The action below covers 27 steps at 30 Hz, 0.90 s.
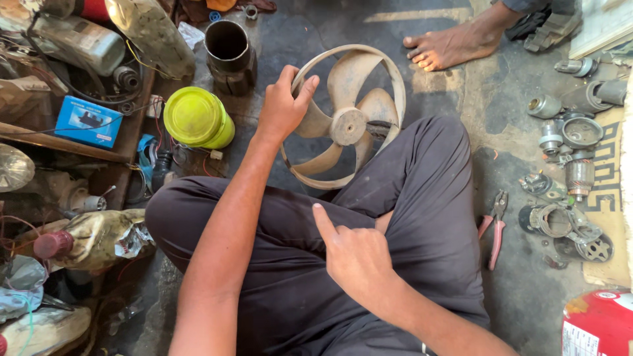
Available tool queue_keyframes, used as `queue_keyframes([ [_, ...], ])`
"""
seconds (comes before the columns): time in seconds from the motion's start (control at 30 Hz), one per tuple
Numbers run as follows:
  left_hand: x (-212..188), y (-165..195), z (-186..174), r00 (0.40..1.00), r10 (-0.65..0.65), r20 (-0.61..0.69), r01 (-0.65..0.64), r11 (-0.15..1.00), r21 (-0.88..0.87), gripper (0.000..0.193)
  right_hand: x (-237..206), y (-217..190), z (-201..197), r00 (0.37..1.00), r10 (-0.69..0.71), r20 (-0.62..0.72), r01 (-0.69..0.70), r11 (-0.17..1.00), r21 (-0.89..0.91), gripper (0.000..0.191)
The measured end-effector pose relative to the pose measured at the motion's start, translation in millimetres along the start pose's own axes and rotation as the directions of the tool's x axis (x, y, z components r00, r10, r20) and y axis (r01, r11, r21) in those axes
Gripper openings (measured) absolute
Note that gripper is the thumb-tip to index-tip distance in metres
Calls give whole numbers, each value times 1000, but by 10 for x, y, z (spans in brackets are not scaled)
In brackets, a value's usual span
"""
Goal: The person sits on the floor and uses a metal file to smooth the edges of a plastic fan blade. They rotate the blade to work on different sections of the rim and blade surfaces.
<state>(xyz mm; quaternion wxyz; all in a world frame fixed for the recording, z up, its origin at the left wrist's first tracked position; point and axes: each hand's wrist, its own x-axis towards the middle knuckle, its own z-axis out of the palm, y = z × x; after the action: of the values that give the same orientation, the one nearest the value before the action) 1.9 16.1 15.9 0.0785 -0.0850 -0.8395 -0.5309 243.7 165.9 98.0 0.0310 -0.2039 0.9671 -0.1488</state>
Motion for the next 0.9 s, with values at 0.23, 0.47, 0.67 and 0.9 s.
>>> queue_keyframes([
  [0.23, 2, -53, -1, 1000, 27, 1, -27, 999, 20, 37, 190, -52, 134, 999, 28, -27, -25, 996, 82, 58],
  [0.47, -1, -247, -99, 1000, 12, -13, -12, 1000, -11, 39, -45, -68, 134, 999, -34, -6, 34, 999, 0, 65],
  [0.67, 27, -313, -48, 1000, 18, -10, -18, 1000, -23, 40, 75, -146, 122, 999, -1, -52, 2, 1000, 17, 58],
  [0.9, 33, -334, -61, 999, 21, -35, -20, 1000, 24, 41, 70, -118, 150, 1000, -1, -2, 1, 1000, -16, 65],
])
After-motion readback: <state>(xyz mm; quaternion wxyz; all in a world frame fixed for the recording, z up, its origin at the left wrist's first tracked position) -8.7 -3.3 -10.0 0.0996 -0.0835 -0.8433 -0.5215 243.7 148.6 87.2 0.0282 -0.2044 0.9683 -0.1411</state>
